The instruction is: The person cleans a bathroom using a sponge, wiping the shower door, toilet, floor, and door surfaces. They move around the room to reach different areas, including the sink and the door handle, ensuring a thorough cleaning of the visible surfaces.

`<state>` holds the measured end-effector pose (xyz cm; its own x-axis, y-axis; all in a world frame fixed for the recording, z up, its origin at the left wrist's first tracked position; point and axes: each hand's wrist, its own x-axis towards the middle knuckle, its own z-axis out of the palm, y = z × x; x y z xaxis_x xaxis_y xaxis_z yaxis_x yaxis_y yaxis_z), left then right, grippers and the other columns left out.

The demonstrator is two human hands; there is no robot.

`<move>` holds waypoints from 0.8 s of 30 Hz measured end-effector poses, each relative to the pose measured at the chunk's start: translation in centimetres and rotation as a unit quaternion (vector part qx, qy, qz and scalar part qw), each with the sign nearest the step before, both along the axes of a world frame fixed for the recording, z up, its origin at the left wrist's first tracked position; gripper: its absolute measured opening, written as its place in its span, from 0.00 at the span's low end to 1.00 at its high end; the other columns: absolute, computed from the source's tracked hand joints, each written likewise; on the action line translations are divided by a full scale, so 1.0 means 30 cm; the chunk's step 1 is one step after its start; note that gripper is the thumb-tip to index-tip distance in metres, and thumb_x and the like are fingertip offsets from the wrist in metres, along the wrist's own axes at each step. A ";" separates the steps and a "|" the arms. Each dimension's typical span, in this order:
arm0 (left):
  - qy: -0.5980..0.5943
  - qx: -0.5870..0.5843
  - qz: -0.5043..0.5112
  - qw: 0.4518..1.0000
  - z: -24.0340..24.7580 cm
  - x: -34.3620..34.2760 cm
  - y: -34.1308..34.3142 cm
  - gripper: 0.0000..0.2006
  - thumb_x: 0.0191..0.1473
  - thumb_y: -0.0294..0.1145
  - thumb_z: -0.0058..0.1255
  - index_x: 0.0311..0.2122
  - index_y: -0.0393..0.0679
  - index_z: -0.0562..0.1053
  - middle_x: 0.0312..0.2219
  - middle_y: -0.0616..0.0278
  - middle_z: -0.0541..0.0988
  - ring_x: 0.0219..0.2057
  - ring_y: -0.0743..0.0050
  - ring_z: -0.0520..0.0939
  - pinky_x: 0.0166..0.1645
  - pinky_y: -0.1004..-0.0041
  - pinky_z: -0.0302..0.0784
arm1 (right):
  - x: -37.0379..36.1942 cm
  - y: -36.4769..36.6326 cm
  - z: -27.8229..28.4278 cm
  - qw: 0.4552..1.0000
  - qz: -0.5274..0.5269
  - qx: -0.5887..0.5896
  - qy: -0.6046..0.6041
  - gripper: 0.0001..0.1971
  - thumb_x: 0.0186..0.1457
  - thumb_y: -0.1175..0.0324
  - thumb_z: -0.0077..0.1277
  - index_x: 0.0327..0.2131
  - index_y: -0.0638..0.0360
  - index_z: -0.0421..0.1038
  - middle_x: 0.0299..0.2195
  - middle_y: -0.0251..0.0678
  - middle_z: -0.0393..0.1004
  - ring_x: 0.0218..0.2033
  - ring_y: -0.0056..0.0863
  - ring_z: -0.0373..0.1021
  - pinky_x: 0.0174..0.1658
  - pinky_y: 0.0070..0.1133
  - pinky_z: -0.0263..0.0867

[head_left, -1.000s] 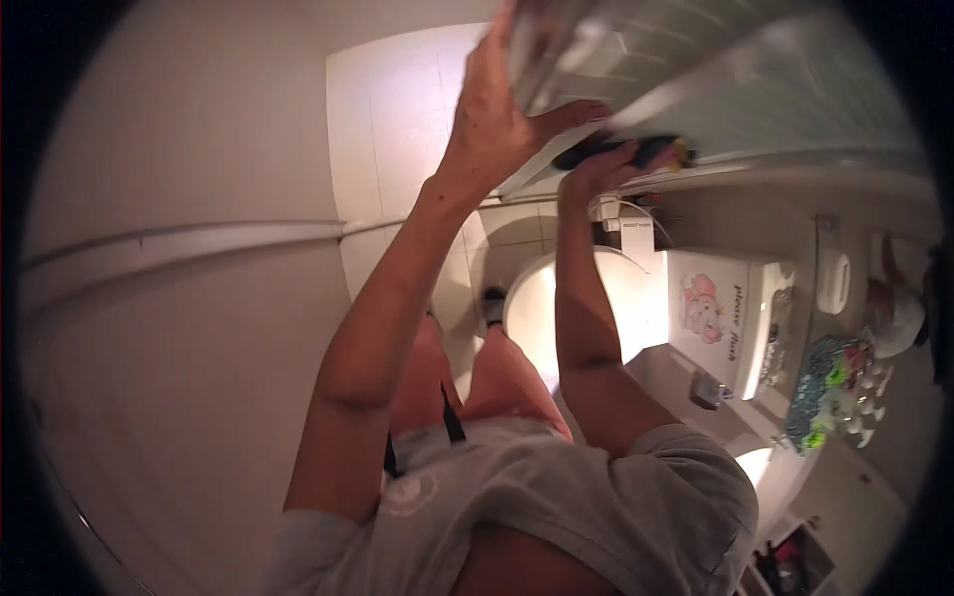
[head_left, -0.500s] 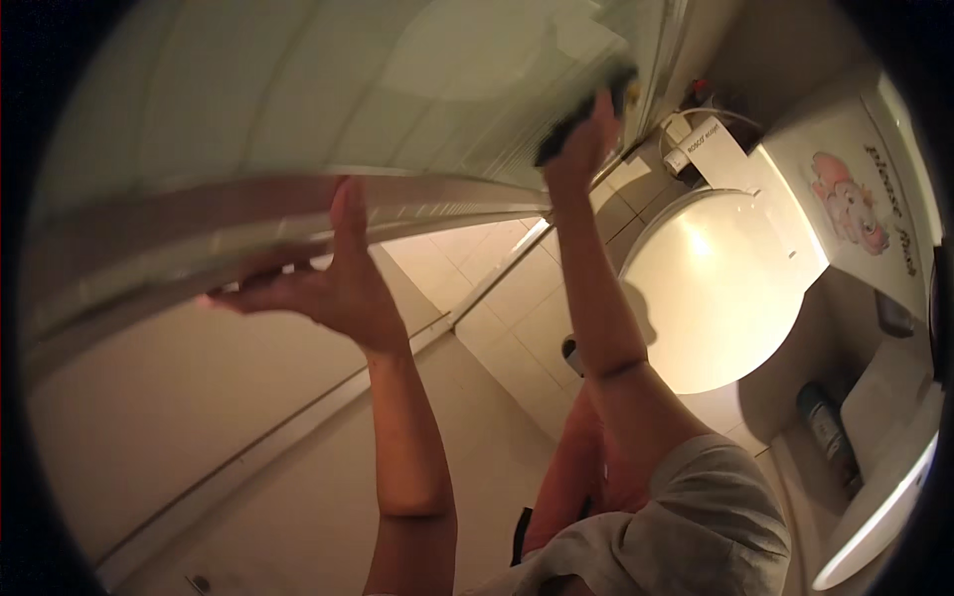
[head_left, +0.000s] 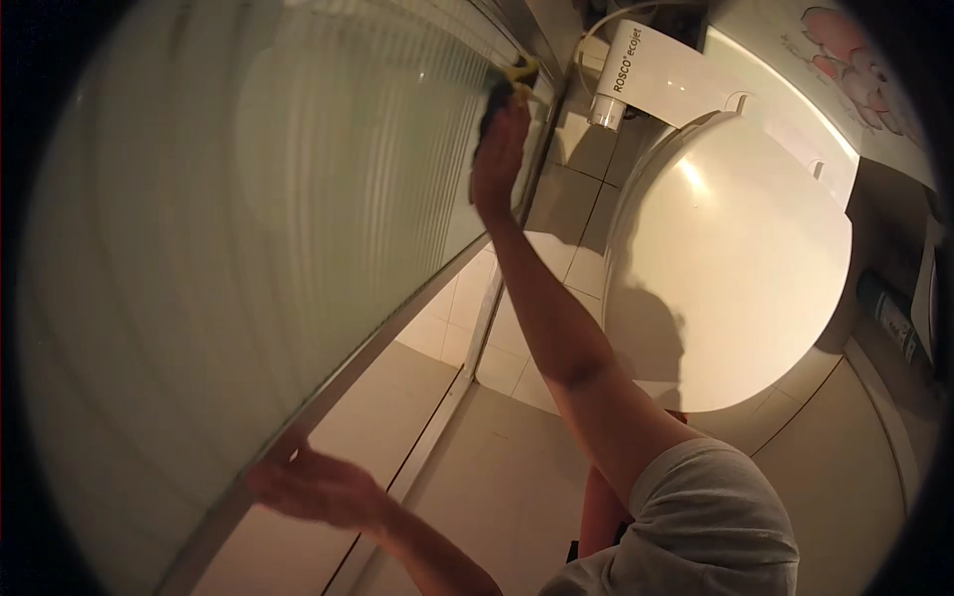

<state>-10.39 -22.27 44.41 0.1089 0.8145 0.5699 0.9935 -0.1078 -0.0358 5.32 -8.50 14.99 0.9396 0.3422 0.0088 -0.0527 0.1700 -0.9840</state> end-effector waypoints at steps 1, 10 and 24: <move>-0.249 -0.014 -0.015 0.968 0.003 0.038 0.019 0.25 0.59 0.44 0.39 0.56 0.38 0.56 0.51 0.47 0.63 0.50 0.57 0.66 0.52 0.62 0.66 | 0.014 0.010 -0.130 0.998 -0.018 -0.059 0.003 0.18 0.62 0.68 0.32 0.53 0.66 0.56 0.53 0.43 0.60 0.56 0.33 0.55 0.58 0.24 0.49; -0.479 -0.035 -0.097 0.872 0.008 0.053 0.023 0.39 0.50 0.47 0.51 0.62 0.60 0.43 0.63 0.62 0.36 0.63 0.55 0.43 0.62 0.50 0.48 | 0.011 0.027 -0.764 0.932 0.030 -0.084 0.351 0.24 0.62 0.54 0.29 0.50 0.66 0.59 0.44 0.41 0.66 0.46 0.29 0.62 0.48 0.24 0.56; -0.451 -0.074 0.012 0.889 0.054 0.082 0.001 0.21 0.55 0.46 0.45 0.49 0.47 0.64 0.51 0.56 0.66 0.48 0.60 0.69 0.54 0.57 0.65 | -0.222 -0.191 0.239 0.980 0.130 -0.087 0.126 0.21 0.60 0.68 0.33 0.57 0.60 0.54 0.58 0.45 0.50 0.62 0.39 0.44 0.62 0.29 0.40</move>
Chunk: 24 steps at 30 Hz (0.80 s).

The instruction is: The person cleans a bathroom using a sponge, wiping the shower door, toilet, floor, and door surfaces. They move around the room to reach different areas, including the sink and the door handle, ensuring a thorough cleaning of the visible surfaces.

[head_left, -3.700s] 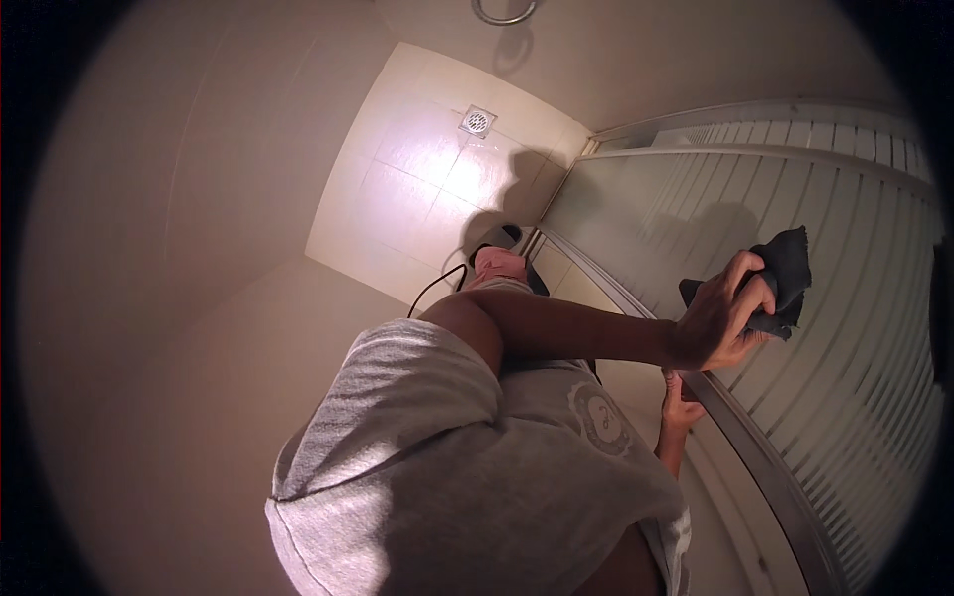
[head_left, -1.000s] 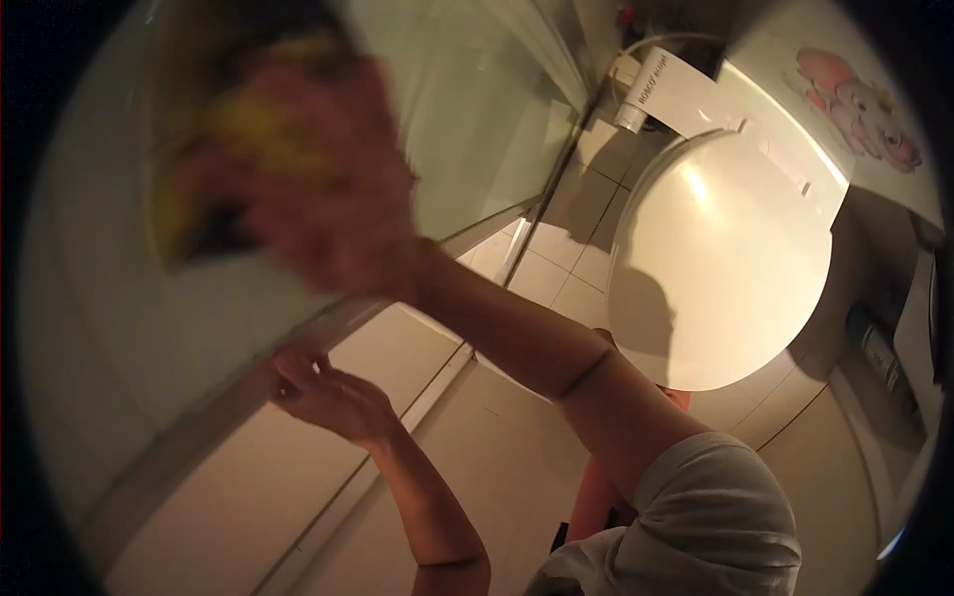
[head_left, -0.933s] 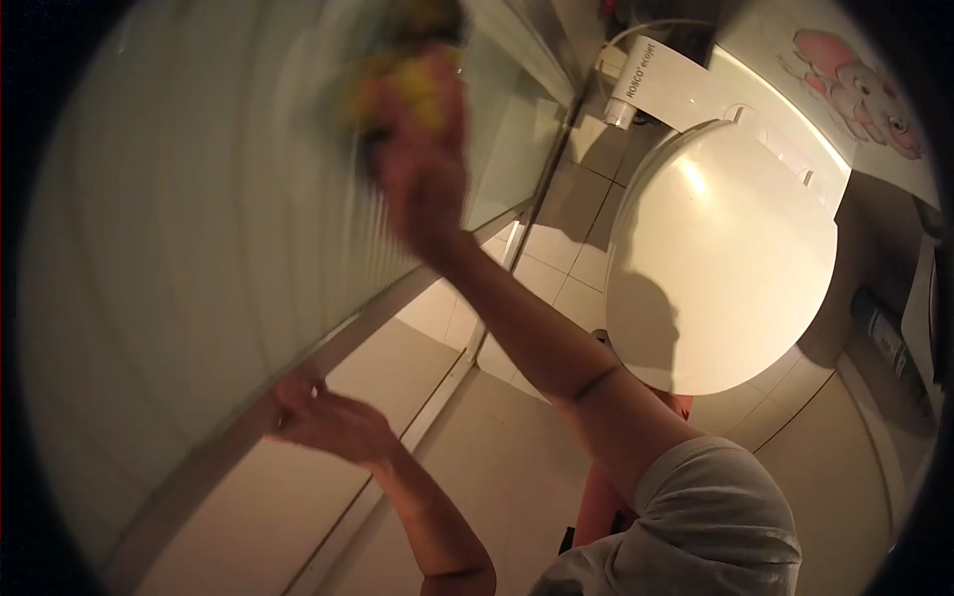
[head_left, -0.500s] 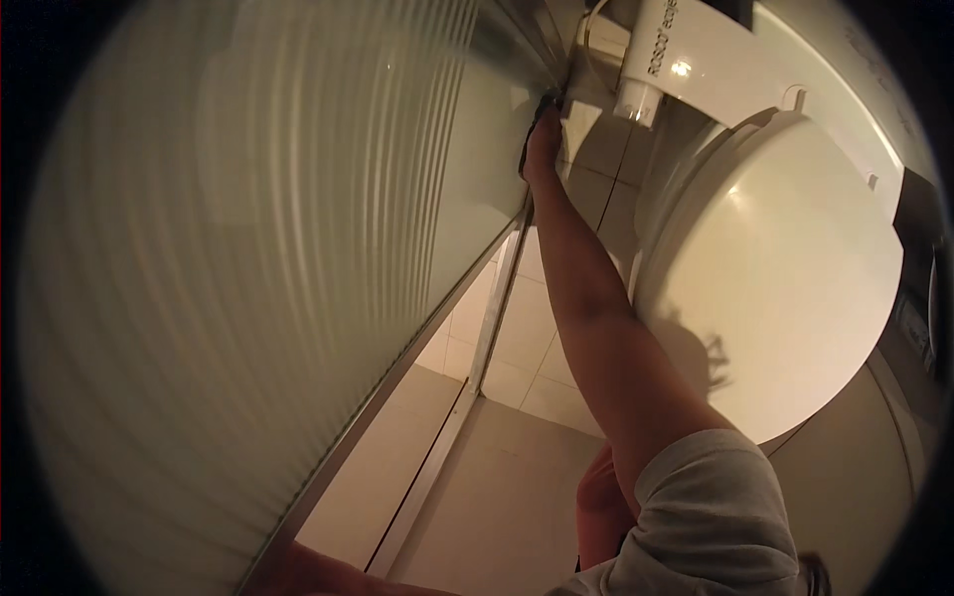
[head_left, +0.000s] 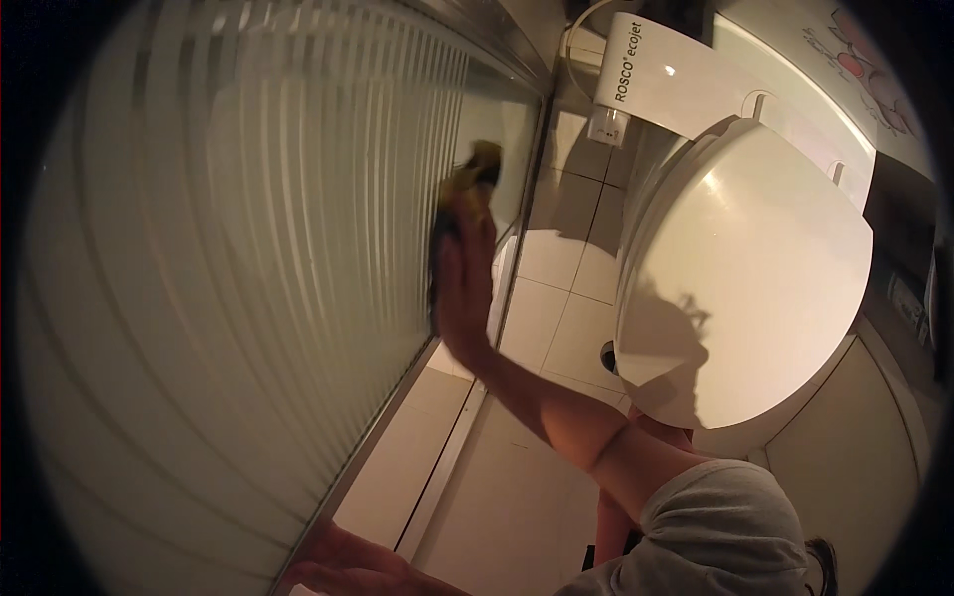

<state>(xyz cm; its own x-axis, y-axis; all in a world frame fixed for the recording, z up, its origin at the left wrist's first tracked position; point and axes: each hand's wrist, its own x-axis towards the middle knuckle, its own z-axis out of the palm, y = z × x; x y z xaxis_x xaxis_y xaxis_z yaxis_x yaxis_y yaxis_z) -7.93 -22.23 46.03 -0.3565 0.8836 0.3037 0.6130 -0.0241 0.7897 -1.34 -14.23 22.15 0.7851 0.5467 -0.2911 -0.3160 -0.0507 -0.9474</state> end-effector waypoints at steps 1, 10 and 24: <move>0.010 -0.014 -0.039 0.999 0.019 -0.056 -0.002 0.24 0.57 0.49 0.41 0.53 0.46 0.60 0.52 0.54 0.63 0.52 0.59 0.66 0.57 0.55 0.61 | 0.048 0.017 0.077 0.995 -0.013 0.098 -0.019 0.21 0.59 0.70 0.32 0.56 0.58 0.56 0.59 0.47 0.48 0.62 0.43 0.44 0.61 0.31 0.42; 0.001 -0.033 -0.064 0.997 0.011 0.034 0.036 0.23 0.57 0.49 0.41 0.52 0.44 0.60 0.49 0.56 0.66 0.50 0.62 0.66 0.55 0.57 0.60 | 0.284 0.193 -0.378 0.989 -0.141 -0.004 0.041 0.15 0.60 0.69 0.36 0.49 0.62 0.62 0.48 0.42 0.63 0.48 0.33 0.62 0.51 0.23 0.57; 0.001 -0.070 -0.037 0.997 0.018 0.013 0.004 0.26 0.57 0.45 0.43 0.56 0.45 0.53 0.56 0.57 0.59 0.60 0.63 0.56 0.61 0.43 0.43 | 0.433 0.362 -0.321 0.937 -0.312 0.022 0.158 0.13 0.59 0.71 0.36 0.45 0.65 0.63 0.43 0.46 0.65 0.46 0.41 0.63 0.50 0.26 0.58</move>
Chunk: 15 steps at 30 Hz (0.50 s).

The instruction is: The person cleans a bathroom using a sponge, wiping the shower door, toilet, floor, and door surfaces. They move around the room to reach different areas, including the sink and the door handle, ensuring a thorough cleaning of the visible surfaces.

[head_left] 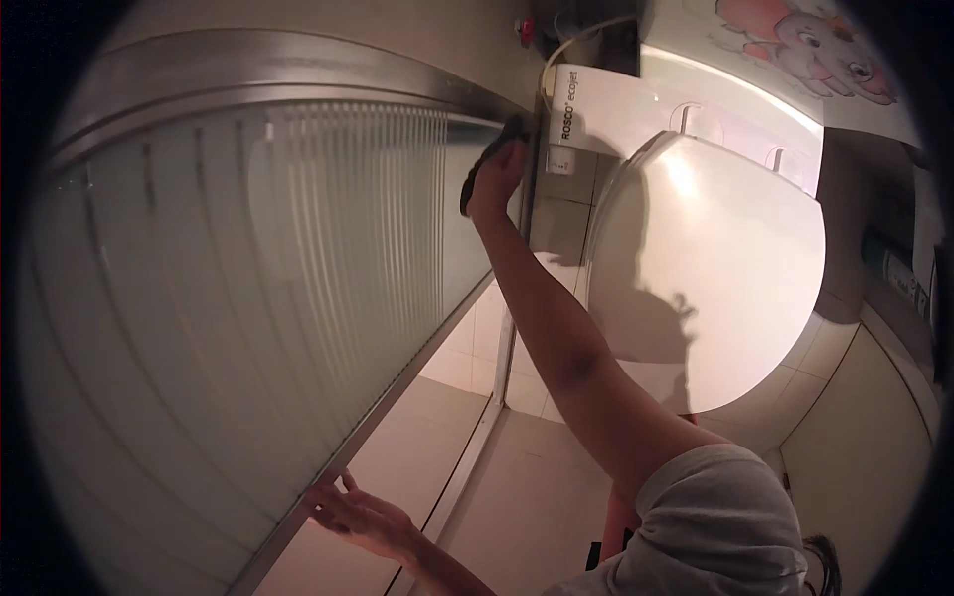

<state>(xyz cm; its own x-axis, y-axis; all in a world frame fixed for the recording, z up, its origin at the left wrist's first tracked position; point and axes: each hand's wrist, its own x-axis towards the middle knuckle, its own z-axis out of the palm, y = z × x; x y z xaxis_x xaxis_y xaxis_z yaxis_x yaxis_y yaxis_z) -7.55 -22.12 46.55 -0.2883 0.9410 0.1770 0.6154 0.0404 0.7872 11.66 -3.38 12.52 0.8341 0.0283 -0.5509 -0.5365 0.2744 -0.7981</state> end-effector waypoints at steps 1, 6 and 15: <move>-0.008 -0.001 0.007 1.000 0.002 -0.012 -0.008 0.27 0.57 0.45 0.43 0.56 0.44 0.52 0.56 0.57 0.59 0.60 0.63 0.56 0.60 0.43 0.43 | 0.017 0.017 0.046 0.997 -0.056 0.033 0.031 0.12 0.59 0.71 0.36 0.44 0.65 0.63 0.41 0.46 0.66 0.44 0.41 0.63 0.49 0.26 0.58; -0.008 -0.003 0.047 0.999 0.016 0.005 -0.026 0.29 0.58 0.44 0.42 0.59 0.44 0.49 0.57 0.57 0.56 0.60 0.65 0.56 0.60 0.45 0.47 | 0.020 0.008 0.503 0.974 0.039 0.038 -0.218 0.11 0.60 0.71 0.36 0.44 0.64 0.63 0.39 0.43 0.67 0.39 0.34 0.66 0.44 0.24 0.60; -0.034 0.048 0.053 0.997 0.008 0.047 -0.007 0.22 0.58 0.42 0.42 0.50 0.36 0.60 0.47 0.51 0.68 0.51 0.64 0.68 0.58 0.63 0.59 | 0.004 -0.016 0.466 0.930 0.066 0.005 -0.361 0.15 0.60 0.73 0.36 0.50 0.63 0.61 0.50 0.47 0.64 0.40 0.26 0.68 0.42 0.21 0.64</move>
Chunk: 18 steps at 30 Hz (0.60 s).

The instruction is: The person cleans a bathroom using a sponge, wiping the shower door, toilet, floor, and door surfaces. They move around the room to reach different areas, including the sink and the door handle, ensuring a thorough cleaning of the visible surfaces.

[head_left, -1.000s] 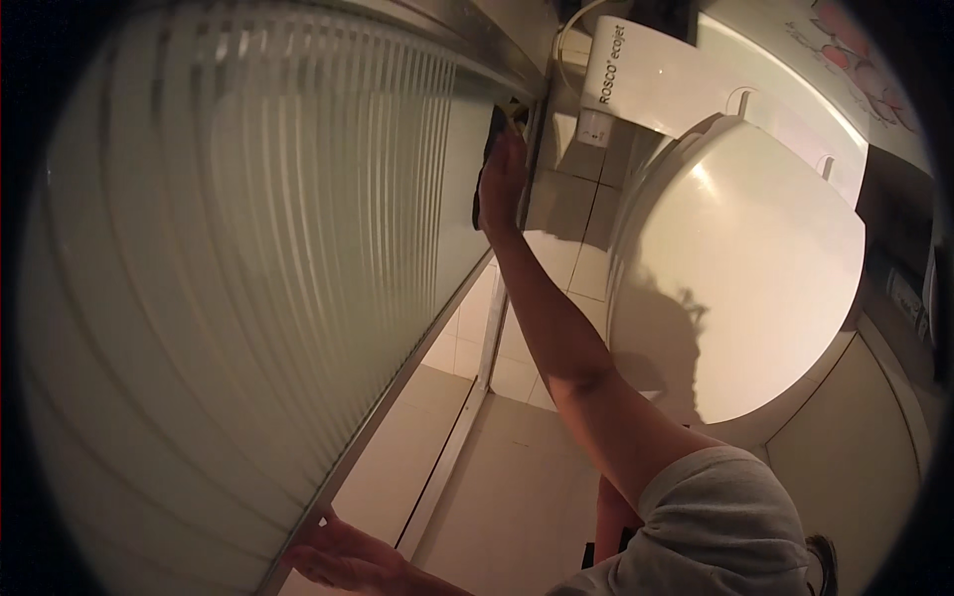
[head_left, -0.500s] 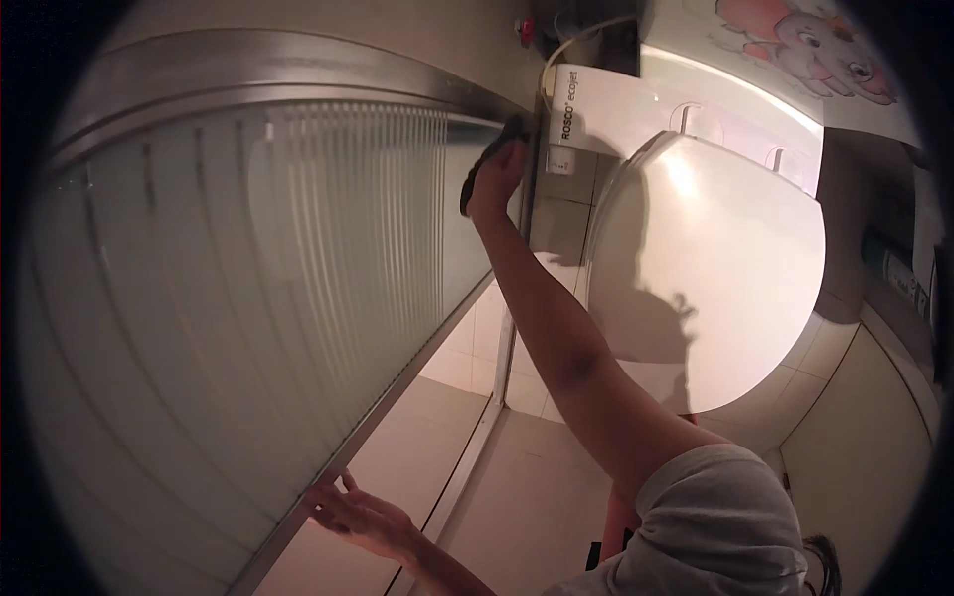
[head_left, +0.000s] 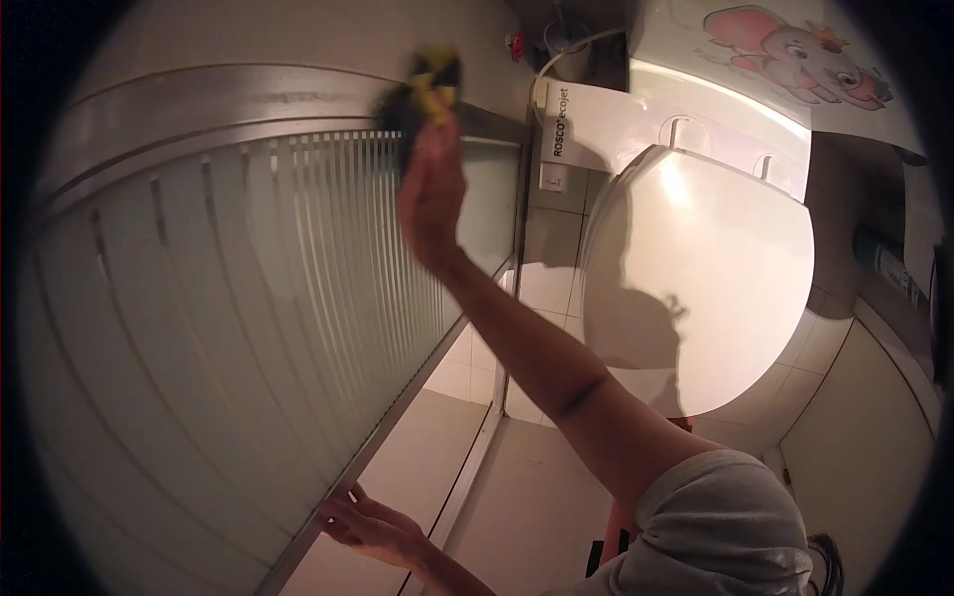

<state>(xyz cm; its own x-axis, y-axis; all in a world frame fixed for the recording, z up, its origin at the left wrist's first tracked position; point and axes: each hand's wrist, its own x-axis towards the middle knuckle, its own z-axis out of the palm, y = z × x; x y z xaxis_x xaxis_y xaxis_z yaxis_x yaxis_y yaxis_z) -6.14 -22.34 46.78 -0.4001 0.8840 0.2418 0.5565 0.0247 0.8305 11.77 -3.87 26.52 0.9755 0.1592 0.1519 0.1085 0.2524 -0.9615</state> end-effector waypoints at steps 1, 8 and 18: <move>-0.004 0.009 0.002 1.000 -0.002 0.008 0.004 0.21 0.58 0.42 0.42 0.50 0.36 0.60 0.47 0.50 0.68 0.50 0.63 0.68 0.57 0.64 0.60 | -0.009 -0.003 -0.078 0.995 0.025 -0.007 0.096 0.15 0.60 0.72 0.36 0.50 0.64 0.61 0.41 0.45 0.70 0.32 0.25 0.67 0.38 0.20 0.63; 0.080 -0.037 -0.180 0.980 0.007 -0.115 0.017 0.26 0.59 0.46 0.39 0.55 0.39 0.57 0.53 0.49 0.62 0.54 0.60 0.65 0.61 0.59 0.56 | 0.075 0.043 -0.764 0.945 -0.046 -0.281 0.159 0.08 0.55 0.73 0.38 0.34 0.68 0.65 0.31 0.51 0.69 0.35 0.45 0.66 0.40 0.31 0.60; 0.141 0.033 -0.073 0.987 0.001 -0.223 -0.085 0.21 0.55 0.30 0.48 0.53 0.38 0.63 0.46 0.54 0.71 0.38 0.64 0.75 0.44 0.69 0.73 | 0.125 0.053 -1.122 0.849 0.054 -0.217 0.479 0.21 0.59 0.58 0.32 0.46 0.62 0.66 0.41 0.44 0.70 0.40 0.35 0.66 0.44 0.29 0.60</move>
<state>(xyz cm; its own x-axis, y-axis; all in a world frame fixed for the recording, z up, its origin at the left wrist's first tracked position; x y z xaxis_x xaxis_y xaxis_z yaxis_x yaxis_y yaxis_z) -12.82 -24.90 46.82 -0.1778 0.9060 0.3841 0.7588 -0.1223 0.6398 15.51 -2.27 -7.15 0.5940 0.0938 -0.7990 -0.7773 -0.1889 -0.6001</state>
